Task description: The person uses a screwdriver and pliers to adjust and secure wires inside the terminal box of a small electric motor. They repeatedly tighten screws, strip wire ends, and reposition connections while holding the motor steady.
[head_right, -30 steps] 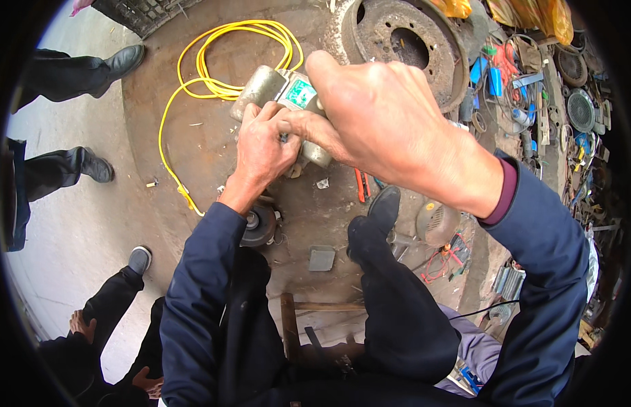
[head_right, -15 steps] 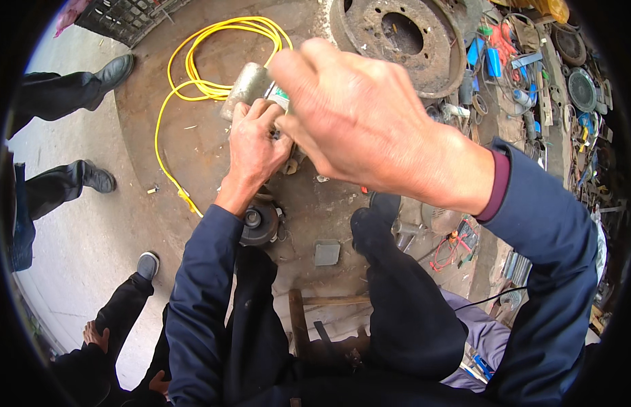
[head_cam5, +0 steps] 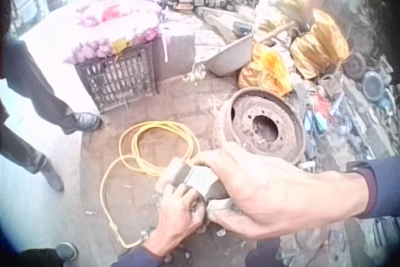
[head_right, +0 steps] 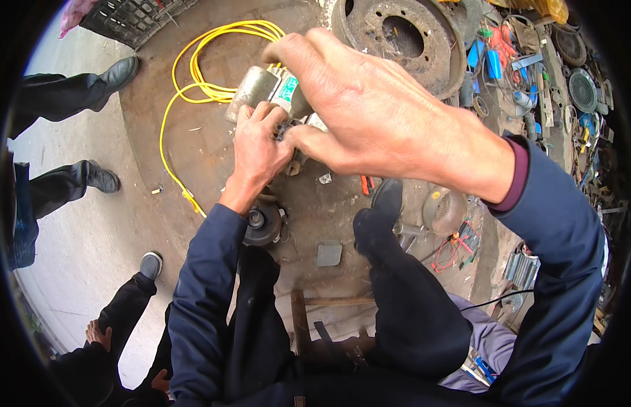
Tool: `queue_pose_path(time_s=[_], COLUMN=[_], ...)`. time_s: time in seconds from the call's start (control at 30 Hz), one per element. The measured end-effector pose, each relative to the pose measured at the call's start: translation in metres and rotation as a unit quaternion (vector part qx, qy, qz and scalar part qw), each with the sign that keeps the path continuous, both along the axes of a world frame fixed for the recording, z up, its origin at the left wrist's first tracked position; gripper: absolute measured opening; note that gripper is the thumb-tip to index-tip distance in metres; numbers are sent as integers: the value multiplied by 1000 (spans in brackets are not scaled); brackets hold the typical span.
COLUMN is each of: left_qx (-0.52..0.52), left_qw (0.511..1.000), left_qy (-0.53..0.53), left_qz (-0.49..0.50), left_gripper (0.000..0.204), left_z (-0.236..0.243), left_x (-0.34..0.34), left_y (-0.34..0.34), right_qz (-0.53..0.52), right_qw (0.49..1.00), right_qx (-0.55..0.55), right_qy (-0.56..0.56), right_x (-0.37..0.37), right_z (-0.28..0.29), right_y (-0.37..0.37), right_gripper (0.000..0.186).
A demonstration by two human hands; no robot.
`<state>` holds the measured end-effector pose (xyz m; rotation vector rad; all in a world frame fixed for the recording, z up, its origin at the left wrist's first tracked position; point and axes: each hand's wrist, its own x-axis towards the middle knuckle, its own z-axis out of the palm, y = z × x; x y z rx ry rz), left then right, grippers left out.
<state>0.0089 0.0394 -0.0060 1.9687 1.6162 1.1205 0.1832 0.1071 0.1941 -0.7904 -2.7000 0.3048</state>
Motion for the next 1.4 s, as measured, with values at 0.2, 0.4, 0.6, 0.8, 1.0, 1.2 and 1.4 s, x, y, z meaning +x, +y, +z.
queue_pose_path(time_s=[0.2,0.4,0.6,0.8,1.0,1.2,1.4], left_qx=[-8,-18,-25,-12,-9,-6,6], left_qw=[1000,1000,1000,1000,1000,1000,1000], left_qy=[-6,11,9,6,28,-1,-19], left_qz=[-2,6,-2,4,1,-2,3], left_gripper=[18,19,20,17,16,18,17], left_z=[6,6,6,6,4,3,7], left_x=[-1,0,-1,-1,-1,1,0], left_y=[1,-1,0,2,1,2,0], right_qz=[-110,-40,-83,-58,-13,-25,-172], right_qw=[971,997,985,992,991,985,950], right_qx=[-128,-27,-128,-96,-125,-155,-242], right_qy=[-168,-58,-76,-50,-36,-68,-95], right_x=[9,7,13,3,-3,-6,-3], right_z=[9,7,13,8,9,14,15], right_y=[-8,-5,-2,-3,-3,-2,0], right_gripper=[54,48,45,37,36,37,36])
